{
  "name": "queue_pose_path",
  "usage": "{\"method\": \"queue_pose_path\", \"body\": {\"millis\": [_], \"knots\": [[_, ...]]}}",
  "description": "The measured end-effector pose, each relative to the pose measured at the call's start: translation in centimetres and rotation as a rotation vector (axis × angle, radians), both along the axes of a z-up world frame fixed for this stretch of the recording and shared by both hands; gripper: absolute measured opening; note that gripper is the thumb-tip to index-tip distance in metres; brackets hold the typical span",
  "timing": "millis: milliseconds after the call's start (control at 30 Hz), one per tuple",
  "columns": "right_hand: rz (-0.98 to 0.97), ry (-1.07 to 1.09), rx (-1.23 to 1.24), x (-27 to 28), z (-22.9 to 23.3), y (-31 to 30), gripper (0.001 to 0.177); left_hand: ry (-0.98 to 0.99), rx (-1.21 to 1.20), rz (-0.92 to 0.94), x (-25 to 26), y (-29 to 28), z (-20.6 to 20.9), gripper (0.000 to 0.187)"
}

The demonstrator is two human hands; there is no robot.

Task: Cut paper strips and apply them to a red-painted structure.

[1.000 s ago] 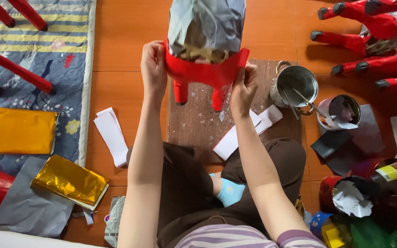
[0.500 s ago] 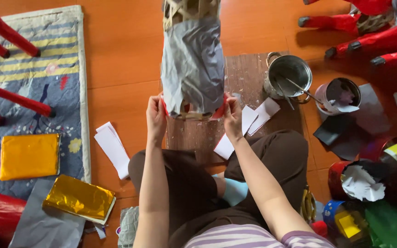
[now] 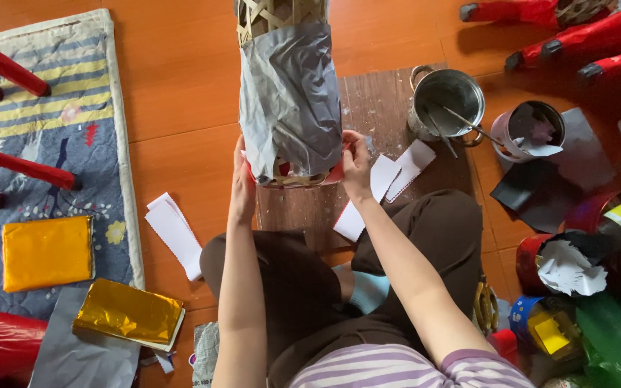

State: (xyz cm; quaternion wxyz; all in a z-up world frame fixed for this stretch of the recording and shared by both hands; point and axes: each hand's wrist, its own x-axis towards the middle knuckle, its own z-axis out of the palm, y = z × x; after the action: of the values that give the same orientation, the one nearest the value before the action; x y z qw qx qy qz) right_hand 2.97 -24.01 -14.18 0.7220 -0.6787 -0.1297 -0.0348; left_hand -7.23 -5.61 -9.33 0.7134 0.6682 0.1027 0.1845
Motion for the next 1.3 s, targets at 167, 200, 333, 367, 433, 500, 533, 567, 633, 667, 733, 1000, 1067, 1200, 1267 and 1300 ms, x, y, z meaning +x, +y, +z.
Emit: {"method": "queue_pose_path", "body": {"millis": [167, 200, 333, 367, 433, 500, 533, 567, 633, 667, 733, 1000, 1067, 1200, 1267, 1300], "knots": [[0.102, 0.066, 0.119, 0.6, 3.8, 0.2, 0.045, 0.048, -0.060, 0.024, 0.4, 0.2, 3.0, 0.065], [0.162, 0.027, 0.160, 0.5, 4.8, 0.4, 0.079, -0.004, -0.113, 0.001, 0.7, 0.1, 3.2, 0.068], [0.245, 0.053, 0.089, 0.2, 9.4, 2.5, 0.076, 0.174, -0.224, 0.001, 0.9, -0.7, 3.5, 0.068], [0.271, 0.100, 0.116, 0.7, 8.3, 2.4, 0.077, 0.163, -0.175, -0.017, 1.0, -0.7, 3.4, 0.064], [0.288, 0.144, 0.140, 1.4, 6.9, 2.2, 0.078, 0.150, -0.129, -0.044, 1.4, 0.5, 1.0, 0.061], [0.258, 0.131, 0.157, 1.7, 6.4, 2.1, 0.065, 0.093, -0.109, -0.037, 2.0, 2.8, -3.4, 0.055], [0.250, 0.129, 0.154, 1.8, 6.7, 2.0, 0.065, 0.091, -0.112, -0.045, 2.0, 2.3, -2.2, 0.055], [0.238, 0.161, 0.120, 1.9, 7.0, 2.0, 0.060, 0.081, -0.093, -0.069, 2.0, 1.9, -1.0, 0.055], [0.222, 0.192, 0.085, 2.1, 7.6, 2.1, 0.057, 0.069, -0.076, -0.097, 1.9, 1.4, 0.4, 0.055], [0.226, 0.207, 0.060, 2.1, 7.8, 2.1, 0.056, 0.070, -0.062, -0.099, 1.8, 1.3, 0.6, 0.053], [0.230, 0.221, 0.034, 2.4, 8.2, 2.1, 0.056, 0.070, -0.049, -0.102, 1.9, 1.1, 1.5, 0.051], [0.331, 0.235, 0.078, 2.6, 8.5, 1.8, 0.064, 0.084, -0.093, -0.132, 1.9, 1.9, 0.6, 0.052], [0.329, 0.242, 0.107, 2.5, 9.6, 2.4, 0.070, 0.073, -0.075, -0.127, 2.9, 1.6, 2.4, 0.053], [0.295, 0.266, 0.060, 1.1, 13.3, 2.9, 0.087, 0.066, -0.036, -0.103, 2.9, 0.6, 5.4, 0.055], [0.257, 0.242, -0.066, 2.2, 11.0, 3.0, 0.090, 0.083, -0.031, -0.089, 2.2, 0.3, 5.7, 0.056], [0.216, 0.197, -0.188, 2.7, 9.8, 3.0, 0.093, 0.082, -0.019, -0.079, 1.9, 0.1, 5.8, 0.058]]}}
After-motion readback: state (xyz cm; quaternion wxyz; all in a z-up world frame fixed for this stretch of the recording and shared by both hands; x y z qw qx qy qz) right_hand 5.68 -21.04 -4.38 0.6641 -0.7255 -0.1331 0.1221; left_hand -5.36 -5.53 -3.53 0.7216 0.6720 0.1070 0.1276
